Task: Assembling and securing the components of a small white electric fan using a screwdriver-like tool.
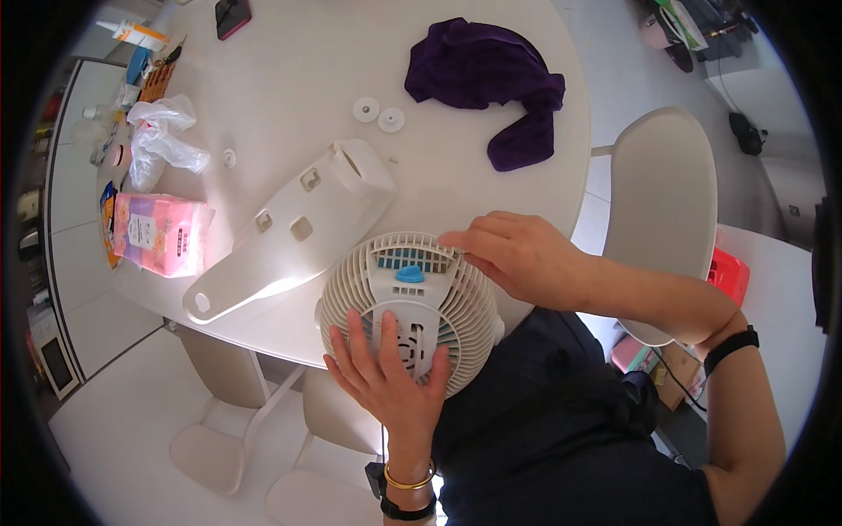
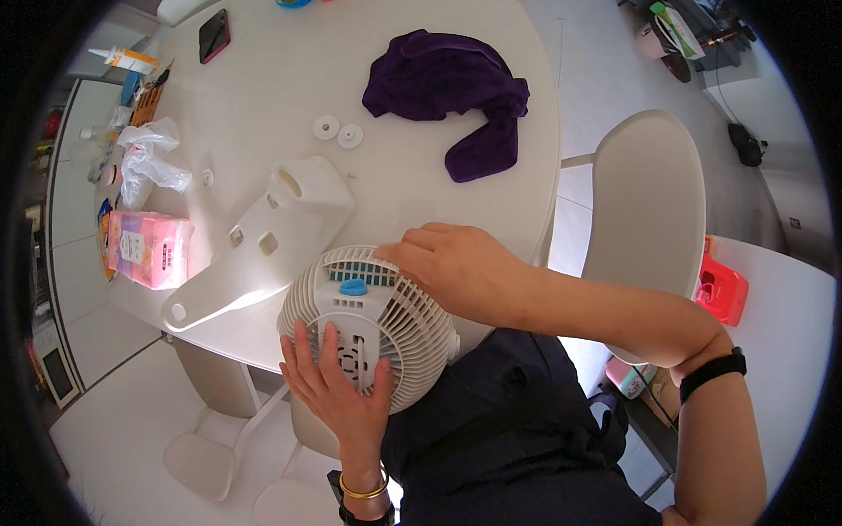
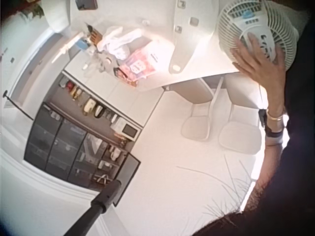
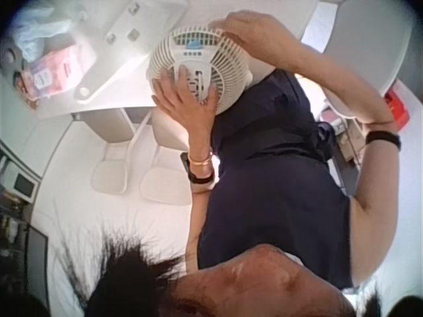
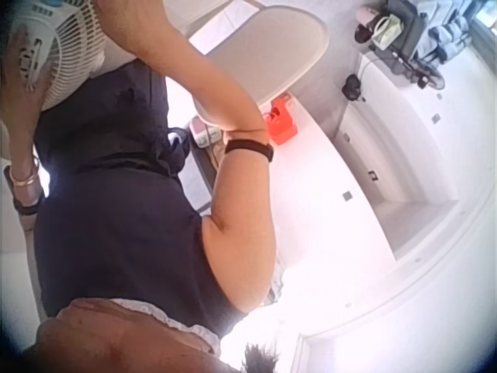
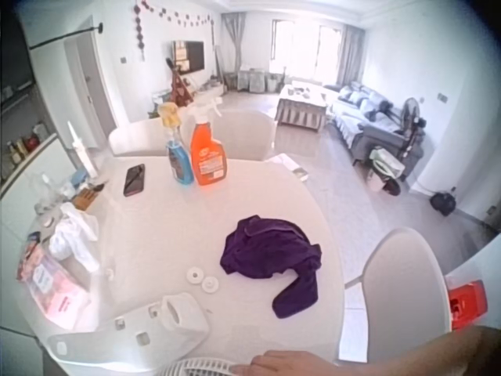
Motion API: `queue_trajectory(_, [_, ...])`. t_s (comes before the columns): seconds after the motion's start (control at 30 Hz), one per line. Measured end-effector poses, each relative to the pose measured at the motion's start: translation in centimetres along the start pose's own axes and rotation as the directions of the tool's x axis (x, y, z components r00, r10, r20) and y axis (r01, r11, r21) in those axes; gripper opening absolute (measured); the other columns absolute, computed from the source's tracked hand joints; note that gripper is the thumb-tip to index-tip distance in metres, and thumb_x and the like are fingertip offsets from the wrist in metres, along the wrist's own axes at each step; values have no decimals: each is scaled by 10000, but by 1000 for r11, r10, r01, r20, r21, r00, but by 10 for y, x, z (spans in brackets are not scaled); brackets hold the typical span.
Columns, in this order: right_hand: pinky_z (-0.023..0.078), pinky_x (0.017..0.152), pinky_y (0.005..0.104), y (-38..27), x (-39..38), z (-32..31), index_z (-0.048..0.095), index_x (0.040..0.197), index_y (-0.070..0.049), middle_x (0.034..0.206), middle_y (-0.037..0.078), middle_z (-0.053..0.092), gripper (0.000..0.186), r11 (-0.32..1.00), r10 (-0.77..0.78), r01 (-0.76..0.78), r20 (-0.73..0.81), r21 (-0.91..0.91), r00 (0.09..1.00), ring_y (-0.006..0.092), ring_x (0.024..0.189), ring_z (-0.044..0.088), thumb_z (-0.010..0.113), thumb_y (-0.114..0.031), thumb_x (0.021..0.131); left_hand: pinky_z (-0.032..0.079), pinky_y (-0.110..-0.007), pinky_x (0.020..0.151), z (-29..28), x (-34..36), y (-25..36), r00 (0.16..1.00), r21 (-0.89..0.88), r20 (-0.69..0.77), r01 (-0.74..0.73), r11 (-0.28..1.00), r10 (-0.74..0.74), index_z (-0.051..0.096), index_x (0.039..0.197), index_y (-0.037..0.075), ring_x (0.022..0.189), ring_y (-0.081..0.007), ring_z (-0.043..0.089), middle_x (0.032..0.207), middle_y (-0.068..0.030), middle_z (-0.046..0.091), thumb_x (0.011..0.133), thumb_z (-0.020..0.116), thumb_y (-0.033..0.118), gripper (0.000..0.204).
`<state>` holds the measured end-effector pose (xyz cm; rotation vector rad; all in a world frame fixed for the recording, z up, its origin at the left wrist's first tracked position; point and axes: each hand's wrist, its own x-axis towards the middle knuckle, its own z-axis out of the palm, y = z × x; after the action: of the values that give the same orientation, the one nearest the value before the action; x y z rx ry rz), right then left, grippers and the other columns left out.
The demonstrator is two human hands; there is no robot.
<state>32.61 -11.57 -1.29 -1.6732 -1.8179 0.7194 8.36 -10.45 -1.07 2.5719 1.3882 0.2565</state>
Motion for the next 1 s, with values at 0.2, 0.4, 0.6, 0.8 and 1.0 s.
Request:
queue_trajectory(0.2, [530,711,386,-4,2,-11,672,998,-69,850,99,681,145,973,189,-197,80,118,979,282,808,670,653,-142,875,219,-633,1110,-1,1,0,1000,-3,5,6,1000,-6,497,1365,125,1394,-438,307,1487,-189,385,860,620,513,649])
queue_trajectory(0.4, [523,653,377,-4,3,-13,661,933,-71,794,85,678,129,933,263,-283,114,221,958,276,735,665,654,-189,881,217,-637,1109,-2,1,1,1000,-7,9,10,1000,-10,496,1361,122,1390,-447,306,1484,-194,385,859,619,512,647])
queue_trajectory(0.6, [536,634,355,-3,1,-6,651,966,-75,837,69,684,125,991,93,-94,-10,-95,996,258,720,668,683,-138,863,216,-642,1106,-2,1,1,1000,-7,8,9,1000,-9,499,1352,122,1390,-451,304,1481,-195,386,856,624,512,644])
queue_trajectory(0.8, [530,624,375,-2,1,-6,633,979,-63,816,74,677,153,990,84,-86,-15,-116,996,272,724,666,680,-147,860,217,-641,1106,-1,1,0,1000,-17,-2,4,1000,-4,501,1352,128,1386,-452,311,1476,-194,391,855,623,521,646])
queue_trajectory(1.0, [530,634,363,-6,4,-6,631,969,-74,818,62,667,167,994,93,-92,16,-56,996,257,737,659,704,-126,829,204,-623,1116,-1,1,0,1000,-12,-2,7,1000,-7,501,1355,123,1400,-430,296,1483,-175,387,858,615,532,654])
